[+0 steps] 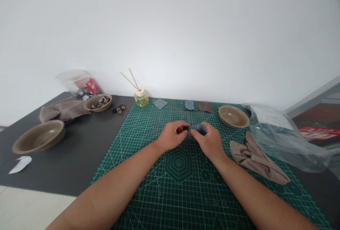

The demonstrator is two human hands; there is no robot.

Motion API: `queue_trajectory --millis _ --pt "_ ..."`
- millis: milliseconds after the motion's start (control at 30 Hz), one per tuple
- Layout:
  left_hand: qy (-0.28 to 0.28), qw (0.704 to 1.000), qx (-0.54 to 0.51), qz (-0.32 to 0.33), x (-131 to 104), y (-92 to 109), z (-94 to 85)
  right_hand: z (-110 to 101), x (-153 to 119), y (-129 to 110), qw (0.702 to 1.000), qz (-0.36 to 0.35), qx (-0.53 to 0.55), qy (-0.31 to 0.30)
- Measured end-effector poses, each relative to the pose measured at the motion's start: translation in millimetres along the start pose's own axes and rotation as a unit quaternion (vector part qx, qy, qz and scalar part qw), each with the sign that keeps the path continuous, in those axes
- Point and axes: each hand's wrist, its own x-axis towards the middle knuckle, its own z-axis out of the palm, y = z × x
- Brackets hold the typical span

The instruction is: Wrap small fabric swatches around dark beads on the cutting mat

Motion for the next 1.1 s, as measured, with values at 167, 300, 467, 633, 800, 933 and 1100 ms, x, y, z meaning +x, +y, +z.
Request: queue_trajectory --millis 167,300,467,633,800,933,1100 --pt "-0.004 1.000 0.003 0.000 0.0 -1.3 0.5 -0.1 0.2 0.4 1.000 -0.011 -0.002 0.011" --pt "-0.009 1.000 0.003 -0.003 0.1 -0.8 0.8 -0.7 -0.3 0.1 1.000 -0.005 0.003 0.004" --pt "-0.007 1.000 0.007 -0.001 0.1 -1.0 0.7 -0.8 -0.7 0.3 1.000 -0.004 0.008 -0.004" --pt "-0.006 1.000 0.002 0.003 0.0 -1.3 0.8 0.5 -0.1 1.2 1.000 -0.011 0.008 -0.011" --pt "-0.006 1.000 -0.004 0.004 -0.3 0.0 0.5 0.9 0.3 1.1 1.000 -0.024 -0.002 -0.011" --pt "-0.019 1.000 -0.011 0.013 -1.1 -0.1 0.3 0.7 0.6 0.9 1.000 -0.023 -0.007 -0.016" --pt "-0.020 1.000 -0.009 0.015 -1.8 -1.3 1.1 1.2 1.0 1.9 0.999 -0.023 -0.017 -0.015"
